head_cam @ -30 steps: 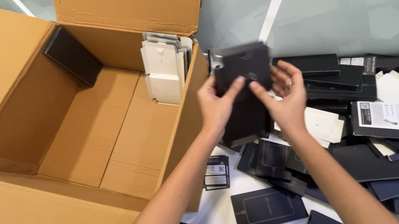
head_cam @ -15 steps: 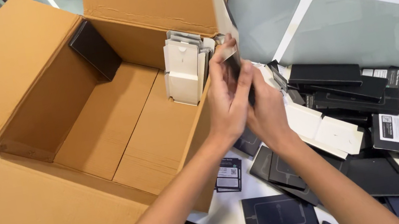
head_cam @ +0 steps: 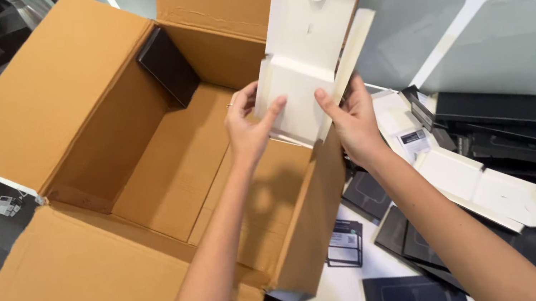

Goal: The person picks up small white boxes from a pile on a table, opens them to reveal black rectangular items inside, and places the white boxes into a large cardboard shipping box. The person repeats this process, handling the boxes and their contents by hand.

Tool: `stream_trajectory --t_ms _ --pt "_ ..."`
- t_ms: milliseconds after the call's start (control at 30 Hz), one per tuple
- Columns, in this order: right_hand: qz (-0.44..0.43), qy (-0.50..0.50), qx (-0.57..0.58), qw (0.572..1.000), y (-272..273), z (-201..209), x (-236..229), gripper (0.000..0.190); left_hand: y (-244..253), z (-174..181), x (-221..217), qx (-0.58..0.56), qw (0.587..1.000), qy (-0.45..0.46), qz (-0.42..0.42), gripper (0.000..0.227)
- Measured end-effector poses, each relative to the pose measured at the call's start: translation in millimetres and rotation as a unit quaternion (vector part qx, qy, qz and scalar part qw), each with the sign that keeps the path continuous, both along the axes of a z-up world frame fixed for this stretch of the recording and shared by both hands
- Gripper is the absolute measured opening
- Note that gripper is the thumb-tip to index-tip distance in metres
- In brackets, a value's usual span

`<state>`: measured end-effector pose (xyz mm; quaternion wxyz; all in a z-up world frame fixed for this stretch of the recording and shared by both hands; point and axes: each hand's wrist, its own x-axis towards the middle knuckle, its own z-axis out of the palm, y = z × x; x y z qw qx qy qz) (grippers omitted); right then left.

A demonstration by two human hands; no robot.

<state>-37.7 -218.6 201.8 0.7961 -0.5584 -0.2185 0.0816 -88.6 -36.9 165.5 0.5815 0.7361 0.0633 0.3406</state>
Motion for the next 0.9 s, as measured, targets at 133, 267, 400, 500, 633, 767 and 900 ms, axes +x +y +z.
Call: stream_trajectory --t_ms 133,267,400,500,633,767,900 --pt "0.037 0.001 -0.097 0.995 16 -15 18 0.053 49 -43 15 -0.134 0.985 0.087 -0.065 0.051" --pt "-0.066 -0.084 -0.31 0.945 23 -22 37 0.05 75 -91 27 -0.099 0.987 0.121 -0.037 0.051" --pt "-0.112 -0.143 -0.435 0.882 27 -35 55 0.04 78 -141 37 -0.117 0.979 0.167 -0.028 0.051" --pt "-0.1 -0.157 -0.458 0.869 24 -44 65 0.032 74 -172 41 -0.125 0.975 0.179 -0.032 0.05" --pt "-0.08 -0.15 -0.46 0.871 17 -49 73 0.031 64 -197 51 -0.11 0.979 0.172 -0.029 0.049" --pt "-0.064 -0.2 -0.501 0.84 29 -55 91 0.041 51 -192 62 -0.112 0.975 0.182 -0.06 0.055" --pt "-0.046 -0.183 -0.546 0.816 38 -72 107 0.037 39 -168 63 0.009 0.986 0.165 -0.018 0.075"
